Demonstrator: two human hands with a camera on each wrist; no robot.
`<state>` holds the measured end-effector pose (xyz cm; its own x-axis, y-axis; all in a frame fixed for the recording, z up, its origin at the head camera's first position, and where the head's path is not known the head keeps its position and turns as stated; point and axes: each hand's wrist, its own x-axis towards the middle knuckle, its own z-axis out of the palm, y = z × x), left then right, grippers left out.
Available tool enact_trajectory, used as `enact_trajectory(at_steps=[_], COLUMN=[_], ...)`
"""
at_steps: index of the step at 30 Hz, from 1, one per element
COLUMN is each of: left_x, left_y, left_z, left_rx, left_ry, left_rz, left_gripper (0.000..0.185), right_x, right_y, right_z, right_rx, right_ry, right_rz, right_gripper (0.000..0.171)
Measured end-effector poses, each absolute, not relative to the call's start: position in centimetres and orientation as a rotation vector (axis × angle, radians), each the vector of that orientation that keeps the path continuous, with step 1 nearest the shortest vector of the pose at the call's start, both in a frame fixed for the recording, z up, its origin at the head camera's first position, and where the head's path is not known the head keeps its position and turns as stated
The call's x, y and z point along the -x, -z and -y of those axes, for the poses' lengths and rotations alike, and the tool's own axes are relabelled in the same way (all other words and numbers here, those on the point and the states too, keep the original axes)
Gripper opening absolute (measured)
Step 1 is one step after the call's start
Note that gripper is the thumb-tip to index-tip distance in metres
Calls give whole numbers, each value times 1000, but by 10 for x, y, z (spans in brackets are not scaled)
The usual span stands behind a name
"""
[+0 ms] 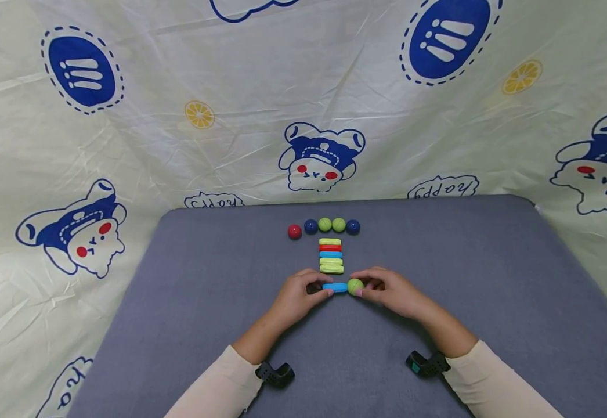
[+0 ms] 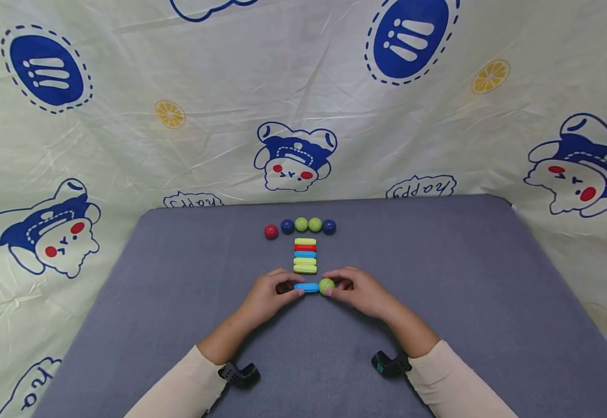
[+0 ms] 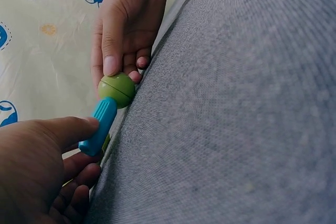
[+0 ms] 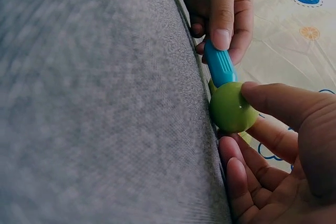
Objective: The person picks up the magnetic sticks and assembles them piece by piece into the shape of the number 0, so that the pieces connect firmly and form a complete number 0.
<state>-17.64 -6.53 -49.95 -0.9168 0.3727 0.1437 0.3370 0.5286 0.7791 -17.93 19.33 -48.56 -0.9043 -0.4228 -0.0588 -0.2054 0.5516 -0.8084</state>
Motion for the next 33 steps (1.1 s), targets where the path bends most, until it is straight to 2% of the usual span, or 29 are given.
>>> enact_trajectory(at_steps=[33], left_x=[177], left_y=[502], left_z=[65], left_rx=[-623], left_ry=[-1419], left_rz=[-2705], left_gripper=[19], right_x=[183], right_y=[492], right_z=[-196], right_rx=[575], right_ry=[1278], right_rz=[-2544], right_gripper=[35])
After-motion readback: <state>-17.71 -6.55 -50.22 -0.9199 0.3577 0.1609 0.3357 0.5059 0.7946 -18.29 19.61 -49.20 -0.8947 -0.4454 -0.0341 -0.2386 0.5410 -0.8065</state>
